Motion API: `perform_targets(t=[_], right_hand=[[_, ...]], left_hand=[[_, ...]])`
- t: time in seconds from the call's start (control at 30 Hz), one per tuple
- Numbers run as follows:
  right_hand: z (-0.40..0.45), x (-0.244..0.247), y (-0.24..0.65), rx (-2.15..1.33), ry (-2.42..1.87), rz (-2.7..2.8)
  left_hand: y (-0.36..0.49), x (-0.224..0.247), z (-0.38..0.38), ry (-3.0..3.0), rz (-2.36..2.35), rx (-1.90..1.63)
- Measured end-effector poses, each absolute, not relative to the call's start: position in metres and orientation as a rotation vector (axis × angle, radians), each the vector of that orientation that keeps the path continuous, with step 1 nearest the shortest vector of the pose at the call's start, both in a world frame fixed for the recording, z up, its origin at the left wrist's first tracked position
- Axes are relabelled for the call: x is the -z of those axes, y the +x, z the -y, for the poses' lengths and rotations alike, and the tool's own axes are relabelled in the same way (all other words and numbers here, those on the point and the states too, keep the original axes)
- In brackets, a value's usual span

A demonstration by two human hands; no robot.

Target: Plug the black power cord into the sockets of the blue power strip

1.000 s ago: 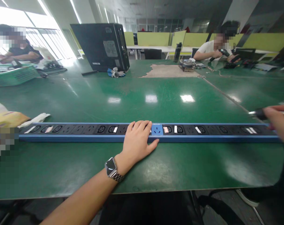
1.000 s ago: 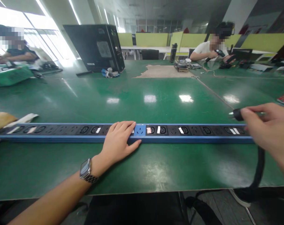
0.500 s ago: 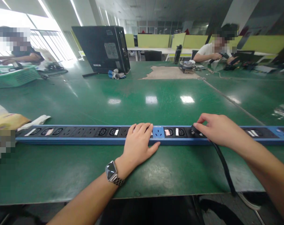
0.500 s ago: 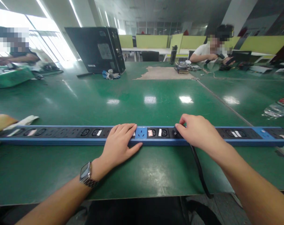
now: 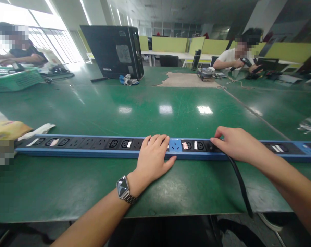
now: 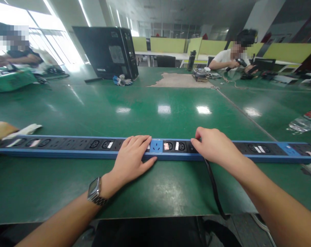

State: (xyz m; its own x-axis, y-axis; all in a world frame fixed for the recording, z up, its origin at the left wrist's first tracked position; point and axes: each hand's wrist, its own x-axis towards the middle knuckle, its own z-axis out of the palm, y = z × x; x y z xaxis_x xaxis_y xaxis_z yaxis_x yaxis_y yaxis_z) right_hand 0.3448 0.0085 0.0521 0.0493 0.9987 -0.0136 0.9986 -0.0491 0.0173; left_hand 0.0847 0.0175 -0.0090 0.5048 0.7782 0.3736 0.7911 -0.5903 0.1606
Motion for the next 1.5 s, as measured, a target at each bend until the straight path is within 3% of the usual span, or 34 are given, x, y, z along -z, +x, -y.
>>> perform_targets(t=[0.17, 0.33, 0.47, 0.77, 1.0, 1.13, 1.23, 1.5], right_hand=[[0.0, -0.039, 0.339, -0.243, 2.337, -2.117], [-0.017, -0.024, 0.379, 0.277, 2.553, -2.407], [-0.028, -0.003, 0.409, -0.088, 2.999, -2.262], [-0.018, 0.009, 0.405, -0.288, 3.007, -2.398], [-0.018, 0.01, 0.407, -0.224, 3.087, -2.475], [-0.018, 0.01, 0.406, -0.234, 3.08, -2.463], [-0.018, 0.009, 0.405, -0.235, 3.079, -2.459], [-0.017, 0.011, 0.406, -0.228, 3.077, -2.441]], left_hand=[[0.085, 0.006, -0.016, -2.71, 1.419, 0.675], [0.105, -0.001, -0.011, -2.915, 1.223, 0.744], [0.15, -0.003, -0.013, -2.966, 1.131, 0.779], [0.208, -0.002, -0.025, -2.979, 0.942, 0.718], [0.188, -0.027, -0.025, -2.83, 0.883, 1.11], [0.137, -0.02, -0.045, -2.536, 1.307, 1.409], [0.096, -0.006, -0.052, -2.465, 1.568, 1.236], [0.081, 0.004, -0.041, -2.794, 1.327, 0.895]])
